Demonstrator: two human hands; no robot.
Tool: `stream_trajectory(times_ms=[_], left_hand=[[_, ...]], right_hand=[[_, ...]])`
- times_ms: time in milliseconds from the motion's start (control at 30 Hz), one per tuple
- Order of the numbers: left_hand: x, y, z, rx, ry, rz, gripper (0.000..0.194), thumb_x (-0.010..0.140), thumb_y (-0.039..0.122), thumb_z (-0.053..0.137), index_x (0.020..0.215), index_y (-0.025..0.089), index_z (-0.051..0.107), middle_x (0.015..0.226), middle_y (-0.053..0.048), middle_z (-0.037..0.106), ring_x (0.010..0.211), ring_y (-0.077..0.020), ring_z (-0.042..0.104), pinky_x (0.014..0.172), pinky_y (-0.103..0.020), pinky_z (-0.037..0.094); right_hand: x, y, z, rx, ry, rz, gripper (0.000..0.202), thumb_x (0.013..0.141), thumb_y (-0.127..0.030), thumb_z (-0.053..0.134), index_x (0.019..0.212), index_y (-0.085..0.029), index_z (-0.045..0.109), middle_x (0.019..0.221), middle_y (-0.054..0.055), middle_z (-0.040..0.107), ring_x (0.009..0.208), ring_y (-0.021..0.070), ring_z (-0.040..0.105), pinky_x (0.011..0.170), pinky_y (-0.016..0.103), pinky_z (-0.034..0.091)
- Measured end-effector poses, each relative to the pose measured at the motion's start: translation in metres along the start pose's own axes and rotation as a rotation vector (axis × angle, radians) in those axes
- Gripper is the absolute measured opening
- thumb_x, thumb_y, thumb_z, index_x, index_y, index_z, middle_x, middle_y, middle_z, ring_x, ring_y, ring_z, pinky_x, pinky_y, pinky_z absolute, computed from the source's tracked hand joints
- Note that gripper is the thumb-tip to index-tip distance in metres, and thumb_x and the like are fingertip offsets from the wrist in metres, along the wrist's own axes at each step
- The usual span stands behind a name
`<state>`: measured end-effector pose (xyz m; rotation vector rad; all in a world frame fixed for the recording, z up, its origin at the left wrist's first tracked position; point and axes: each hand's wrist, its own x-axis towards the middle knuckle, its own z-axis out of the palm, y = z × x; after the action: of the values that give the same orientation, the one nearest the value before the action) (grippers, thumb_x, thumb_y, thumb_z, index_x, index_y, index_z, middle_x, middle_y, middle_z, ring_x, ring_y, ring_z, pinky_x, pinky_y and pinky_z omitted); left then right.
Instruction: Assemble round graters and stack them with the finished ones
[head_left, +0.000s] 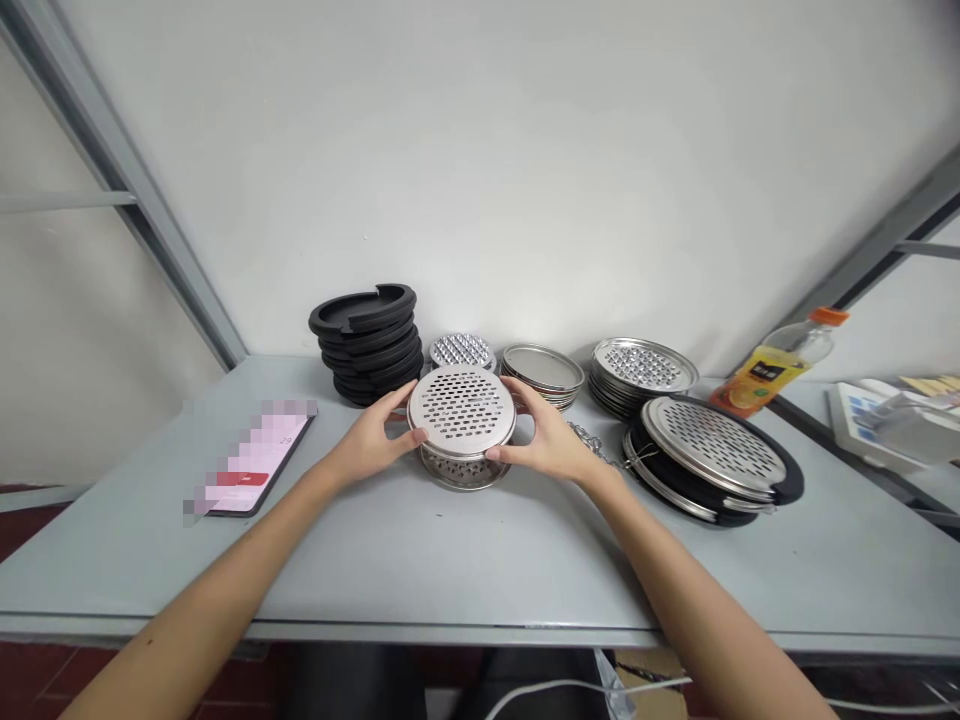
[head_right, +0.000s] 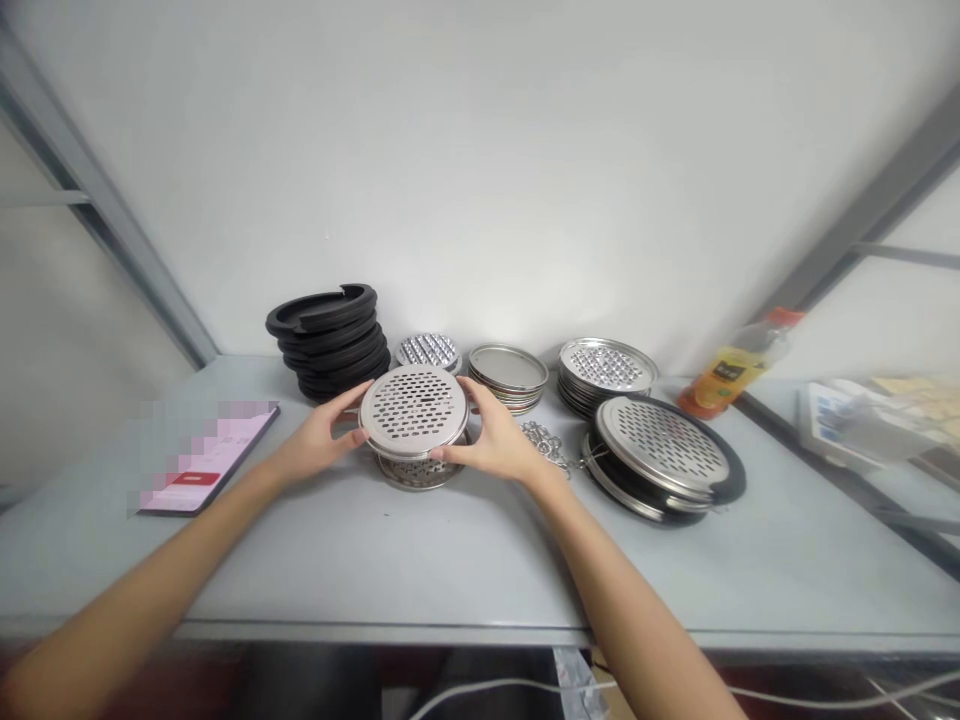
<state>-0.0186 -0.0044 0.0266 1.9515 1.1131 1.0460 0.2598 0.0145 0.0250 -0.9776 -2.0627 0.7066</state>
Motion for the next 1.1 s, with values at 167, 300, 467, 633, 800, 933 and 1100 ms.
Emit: stream_trajectory(times_ms=[167, 300, 467, 633, 800, 933, 1100], left_hand=[[-0.002, 0.0, 0.001, 0.25, -0.029, 0.05, 0.093, 0.061, 0.054, 0.081, 0.139, 0.019, 0.045, 0.139, -0.013, 0.05, 0.126, -0.0349, 0.048, 0.107, -0.045, 0.038], [-0.002, 0.0, 0.005, 0.316, -0.115, 0.055, 0.087, 0.06, 0.055, 0.08, 0.135, 0.022, 0.05, 0.135, -0.011, 0.054, 0.123, -0.0346, 0.05, 0.104, -0.045, 0.041], [-0.004, -0.005, 0.008, 0.368, -0.135, 0.062, 0.087, 0.062, 0.056, 0.078, 0.136, 0.021, 0.049, 0.134, -0.012, 0.055, 0.122, -0.0343, 0.051, 0.103, -0.045, 0.041], [-0.006, -0.009, 0.008, 0.489, -0.163, 0.036, 0.094, 0.063, 0.063, 0.075, 0.141, 0.02, 0.044, 0.136, -0.013, 0.054, 0.122, -0.0332, 0.05, 0.104, -0.045, 0.039], [-0.006, -0.008, 0.008, 0.577, -0.189, 0.071, 0.095, 0.066, 0.067, 0.07, 0.141, 0.017, 0.042, 0.135, -0.014, 0.054, 0.121, -0.0318, 0.051, 0.103, -0.043, 0.04], [-0.006, -0.008, 0.009, 0.583, -0.194, 0.105, 0.093, 0.064, 0.067, 0.071, 0.14, 0.021, 0.044, 0.131, -0.012, 0.058, 0.118, -0.0322, 0.053, 0.1, -0.043, 0.041], [-0.007, -0.01, 0.01, 0.604, -0.199, 0.1, 0.092, 0.065, 0.068, 0.07, 0.14, 0.022, 0.043, 0.132, -0.012, 0.056, 0.12, -0.0329, 0.051, 0.101, -0.043, 0.04]], right_hand=[[-0.003, 0.005, -0.007, -0.016, -0.06, 0.0, 0.093, 0.062, -0.05, 0.08, 0.138, -0.019, 0.037, 0.14, 0.014, 0.047, 0.128, 0.0309, 0.046, 0.109, 0.049, 0.036], [-0.006, 0.009, -0.008, -0.059, -0.115, 0.035, 0.094, 0.061, -0.053, 0.079, 0.138, -0.018, 0.038, 0.141, 0.015, 0.047, 0.128, 0.0315, 0.046, 0.109, 0.049, 0.035], [-0.005, 0.014, -0.007, -0.11, -0.165, 0.087, 0.098, 0.059, -0.056, 0.079, 0.139, -0.015, 0.038, 0.141, 0.018, 0.046, 0.129, 0.0319, 0.046, 0.109, 0.049, 0.036], [-0.005, 0.016, -0.006, -0.177, -0.182, 0.085, 0.1, 0.056, -0.056, 0.08, 0.138, -0.013, 0.042, 0.137, 0.02, 0.049, 0.125, 0.0338, 0.049, 0.106, 0.051, 0.038], [-0.006, 0.017, -0.005, -0.218, -0.207, 0.053, 0.097, 0.055, -0.057, 0.08, 0.134, -0.014, 0.046, 0.13, 0.018, 0.056, 0.117, 0.0334, 0.055, 0.101, 0.05, 0.043], [-0.006, 0.017, -0.004, -0.241, -0.235, 0.041, 0.095, 0.056, -0.057, 0.08, 0.133, -0.013, 0.048, 0.129, 0.017, 0.058, 0.115, 0.0332, 0.057, 0.099, 0.049, 0.045], [-0.005, 0.014, -0.005, -0.25, -0.246, 0.015, 0.092, 0.058, -0.057, 0.078, 0.133, -0.013, 0.048, 0.129, 0.017, 0.058, 0.115, 0.0332, 0.057, 0.098, 0.048, 0.046]])
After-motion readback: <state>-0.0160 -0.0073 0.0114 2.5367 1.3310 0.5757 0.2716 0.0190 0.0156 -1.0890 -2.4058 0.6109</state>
